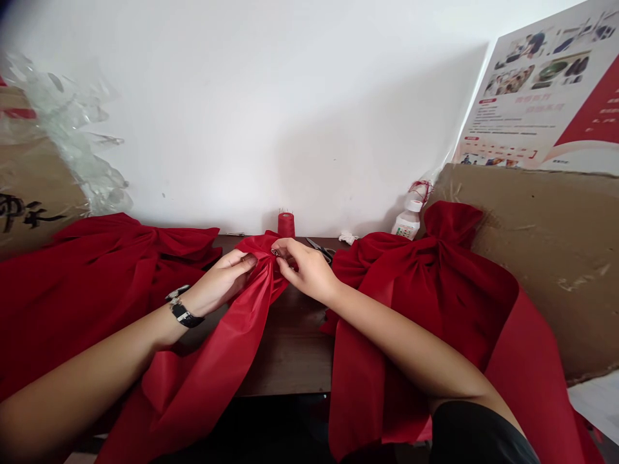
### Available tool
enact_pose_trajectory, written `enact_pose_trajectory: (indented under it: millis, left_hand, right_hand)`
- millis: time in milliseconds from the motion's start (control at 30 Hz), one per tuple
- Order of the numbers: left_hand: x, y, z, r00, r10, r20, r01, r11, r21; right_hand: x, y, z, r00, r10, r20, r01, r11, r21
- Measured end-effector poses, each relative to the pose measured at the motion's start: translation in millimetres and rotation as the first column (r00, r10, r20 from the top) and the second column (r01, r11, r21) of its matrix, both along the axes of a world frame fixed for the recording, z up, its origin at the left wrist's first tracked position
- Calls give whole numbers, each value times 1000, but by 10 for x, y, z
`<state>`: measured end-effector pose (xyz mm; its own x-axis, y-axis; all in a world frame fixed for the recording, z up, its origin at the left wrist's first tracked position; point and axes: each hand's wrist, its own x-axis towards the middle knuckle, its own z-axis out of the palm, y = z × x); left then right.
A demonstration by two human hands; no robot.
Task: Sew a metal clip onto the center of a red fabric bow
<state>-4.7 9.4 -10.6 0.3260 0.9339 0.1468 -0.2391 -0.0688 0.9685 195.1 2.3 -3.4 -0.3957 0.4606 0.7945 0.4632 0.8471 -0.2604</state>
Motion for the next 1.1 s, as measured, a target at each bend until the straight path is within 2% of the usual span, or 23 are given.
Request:
enact_pose_trajectory:
  millis: [100,267,400,600,867,1100]
  left_hand:
    - [1,35,-22,997,-51,55,55,996,-73]
    - [-54,109,-51,995,-100,8,99,994,42]
    - [-97,133,-69,995,-49,-88,62,986,157]
    - [-75,108,-22,996,-59,-64,67,987,144]
    - [-74,117,-16,987,-29,-159,50,991,128]
    - [-94,92,35,946,59,-318,15,974,225]
  right_hand:
    - [-2,-5,-12,1000,5,21,-6,999,33]
    - [-15,-24,-9,999,28,39,-30,999,42]
    - [-23,-42,11,998,47,29,-47,999,24]
    - [-26,-69,31,998,68,11,-67,996,-58]
    - [-24,-58,16,995,103,16,-99,984,-146]
    - [-17,-39,28,989,120,-85,-133,976,-170]
